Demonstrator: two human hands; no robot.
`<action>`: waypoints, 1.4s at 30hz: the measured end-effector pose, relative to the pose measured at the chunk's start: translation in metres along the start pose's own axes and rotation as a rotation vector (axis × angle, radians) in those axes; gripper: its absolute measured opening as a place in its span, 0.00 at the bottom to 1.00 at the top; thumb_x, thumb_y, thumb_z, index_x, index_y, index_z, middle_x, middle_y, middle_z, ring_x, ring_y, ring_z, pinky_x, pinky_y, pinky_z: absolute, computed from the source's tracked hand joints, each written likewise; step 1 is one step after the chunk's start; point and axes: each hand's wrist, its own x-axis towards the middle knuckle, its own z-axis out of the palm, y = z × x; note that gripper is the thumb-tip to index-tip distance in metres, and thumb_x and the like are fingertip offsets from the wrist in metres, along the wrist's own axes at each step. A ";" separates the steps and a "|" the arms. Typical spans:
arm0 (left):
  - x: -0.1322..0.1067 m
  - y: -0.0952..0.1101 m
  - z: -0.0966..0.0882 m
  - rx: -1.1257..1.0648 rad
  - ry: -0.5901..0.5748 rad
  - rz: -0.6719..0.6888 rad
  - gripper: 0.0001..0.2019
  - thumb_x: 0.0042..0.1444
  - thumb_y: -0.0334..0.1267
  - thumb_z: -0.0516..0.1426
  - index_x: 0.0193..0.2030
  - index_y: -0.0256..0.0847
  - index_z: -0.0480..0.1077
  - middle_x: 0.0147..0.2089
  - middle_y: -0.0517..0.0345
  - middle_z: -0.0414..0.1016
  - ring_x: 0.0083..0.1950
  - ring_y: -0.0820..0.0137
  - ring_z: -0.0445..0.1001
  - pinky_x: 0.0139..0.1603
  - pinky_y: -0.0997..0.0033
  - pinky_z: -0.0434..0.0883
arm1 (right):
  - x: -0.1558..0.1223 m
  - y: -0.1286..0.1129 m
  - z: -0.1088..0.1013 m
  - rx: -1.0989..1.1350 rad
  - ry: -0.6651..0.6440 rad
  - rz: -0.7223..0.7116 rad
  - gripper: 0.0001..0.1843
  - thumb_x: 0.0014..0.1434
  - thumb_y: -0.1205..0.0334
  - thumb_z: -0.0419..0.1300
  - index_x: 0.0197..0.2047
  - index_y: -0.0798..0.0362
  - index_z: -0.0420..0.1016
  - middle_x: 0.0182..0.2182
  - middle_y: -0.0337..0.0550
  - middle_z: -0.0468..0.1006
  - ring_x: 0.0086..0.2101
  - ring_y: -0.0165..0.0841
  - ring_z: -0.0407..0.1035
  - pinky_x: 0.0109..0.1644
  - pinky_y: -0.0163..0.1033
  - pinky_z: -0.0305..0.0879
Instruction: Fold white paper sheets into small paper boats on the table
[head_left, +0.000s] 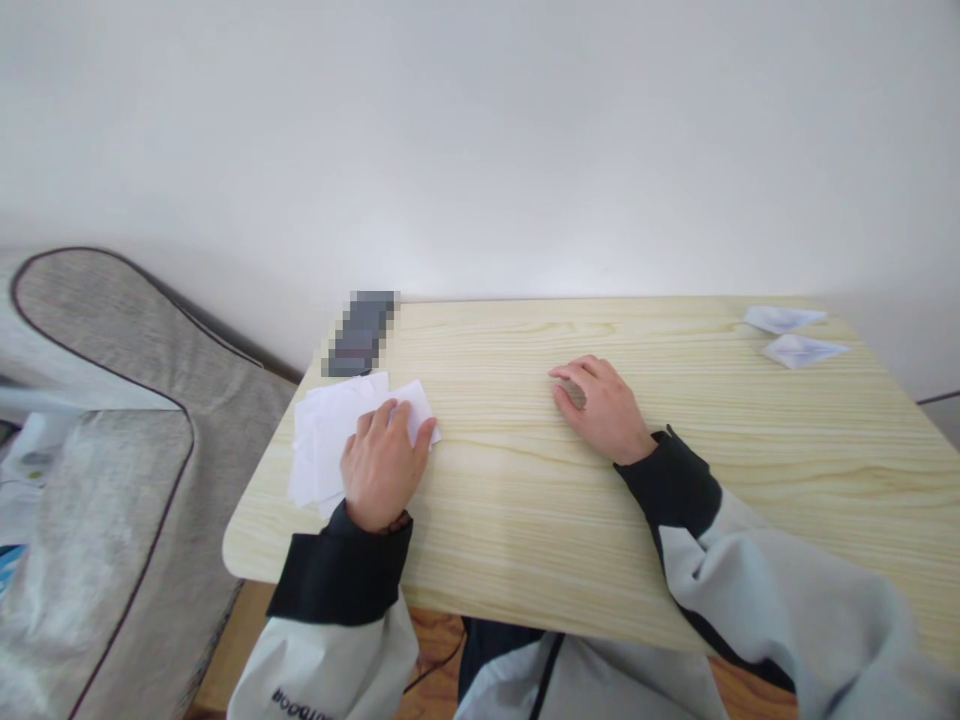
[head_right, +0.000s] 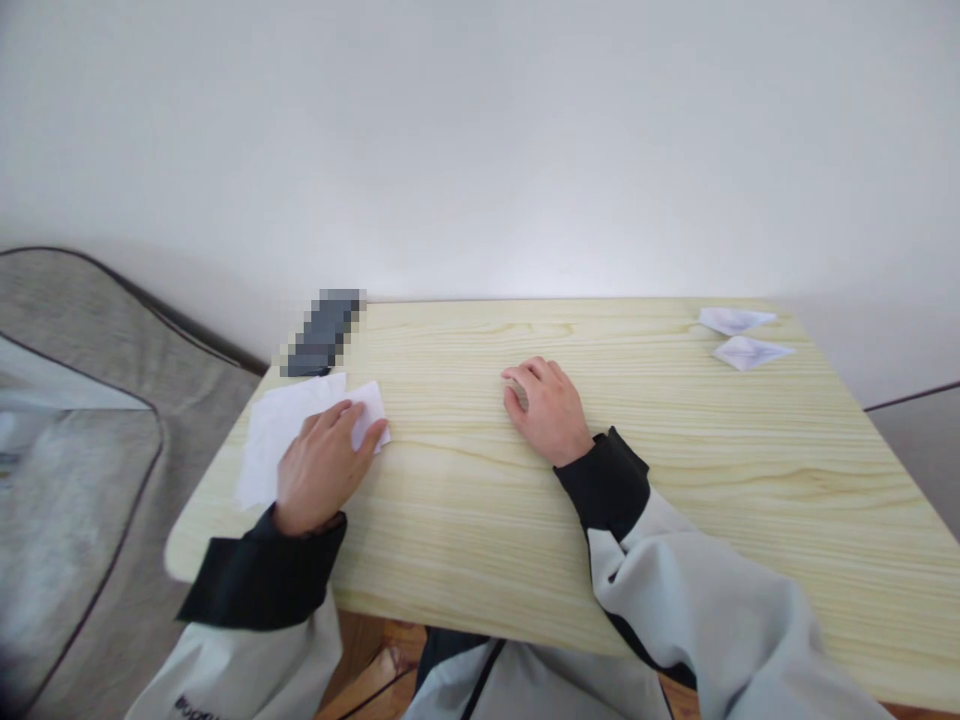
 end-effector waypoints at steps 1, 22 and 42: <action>-0.001 -0.001 0.001 0.005 0.003 0.014 0.21 0.62 0.49 0.49 0.54 0.38 0.68 0.58 0.43 0.69 0.56 0.49 0.67 0.47 0.50 0.71 | 0.000 0.000 0.000 -0.001 -0.001 -0.001 0.10 0.59 0.65 0.55 0.42 0.52 0.75 0.38 0.47 0.75 0.42 0.40 0.68 0.49 0.46 0.65; -0.002 -0.027 0.004 -0.038 -0.081 0.160 0.25 0.60 0.48 0.53 0.60 0.35 0.63 0.59 0.43 0.69 0.58 0.53 0.66 0.53 0.56 0.70 | -0.002 0.002 0.002 0.009 -0.002 0.013 0.10 0.58 0.65 0.55 0.41 0.52 0.75 0.38 0.47 0.75 0.41 0.41 0.68 0.50 0.47 0.65; -0.002 -0.019 -0.004 -0.113 -0.051 -0.052 0.20 0.65 0.45 0.44 0.54 0.39 0.68 0.45 0.46 0.77 0.50 0.56 0.74 0.45 0.61 0.70 | -0.003 0.001 0.002 -0.003 -0.004 0.021 0.10 0.58 0.65 0.56 0.42 0.54 0.76 0.38 0.47 0.75 0.42 0.40 0.68 0.50 0.46 0.65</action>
